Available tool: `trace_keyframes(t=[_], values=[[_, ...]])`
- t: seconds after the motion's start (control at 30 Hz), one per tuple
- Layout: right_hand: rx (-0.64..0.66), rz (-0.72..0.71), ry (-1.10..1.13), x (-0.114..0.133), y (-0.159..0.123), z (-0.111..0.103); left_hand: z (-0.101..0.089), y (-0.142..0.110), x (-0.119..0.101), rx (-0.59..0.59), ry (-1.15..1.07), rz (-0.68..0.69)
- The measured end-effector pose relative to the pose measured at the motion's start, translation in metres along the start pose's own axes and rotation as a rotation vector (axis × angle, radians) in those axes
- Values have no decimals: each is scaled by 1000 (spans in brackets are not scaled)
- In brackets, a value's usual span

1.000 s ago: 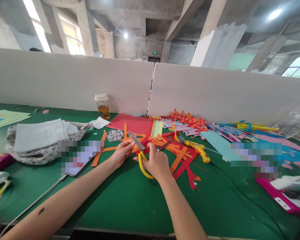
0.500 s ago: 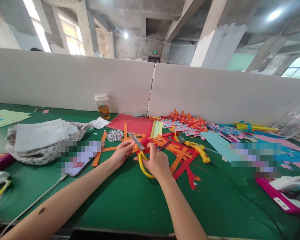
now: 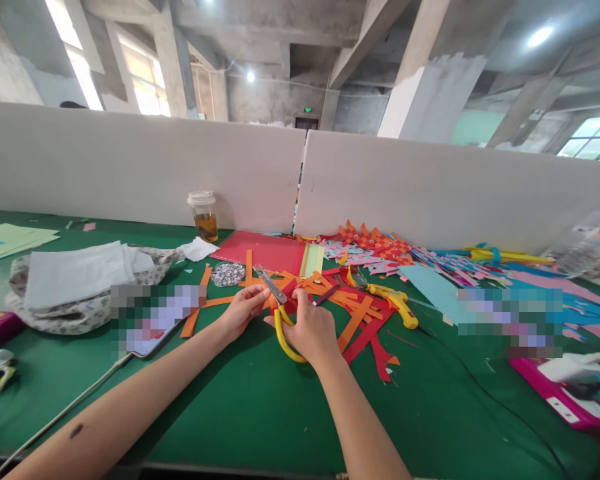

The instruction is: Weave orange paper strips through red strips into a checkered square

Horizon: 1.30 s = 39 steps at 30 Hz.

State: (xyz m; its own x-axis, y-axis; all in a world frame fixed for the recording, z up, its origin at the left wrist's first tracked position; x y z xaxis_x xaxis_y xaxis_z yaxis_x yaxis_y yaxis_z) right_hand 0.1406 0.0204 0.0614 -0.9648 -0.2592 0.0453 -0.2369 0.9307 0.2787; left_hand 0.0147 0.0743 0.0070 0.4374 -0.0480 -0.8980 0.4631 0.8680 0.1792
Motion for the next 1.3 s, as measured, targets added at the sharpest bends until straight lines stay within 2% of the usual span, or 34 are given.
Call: trace_keyframes(t=[0.7, 0.87, 1.03, 1.17, 1.3], values=[[-80, -15, -34, 0, 0, 0, 1, 0, -1, 4, 17, -2], [-70, 11, 29, -1, 0, -1, 1, 0, -1, 11, 21, 10], [-113, 206, 192, -20, -2, -5, 1, 0, -1, 6, 8, 12], [-169, 404, 202, -40, -5, -14, 0, 0, 0, 0, -18, 2], [-69, 626, 139, -65, -7, -15, -1, 0, 1, -6, -22, -10]])
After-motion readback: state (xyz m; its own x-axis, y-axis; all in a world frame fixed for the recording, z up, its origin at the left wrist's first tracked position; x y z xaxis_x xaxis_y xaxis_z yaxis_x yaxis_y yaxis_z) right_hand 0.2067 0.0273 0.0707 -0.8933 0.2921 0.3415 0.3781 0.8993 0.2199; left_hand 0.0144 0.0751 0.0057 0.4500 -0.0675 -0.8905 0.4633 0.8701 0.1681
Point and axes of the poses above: each hand's wrist, its own y-axis towards the middle knuckle, its own z-axis out of the palm, x = y × z, the point moved 7 cm from there along y, towards the middle knuckle, and after that the axes turned 14 degrees about x, right-handed, at the moved point
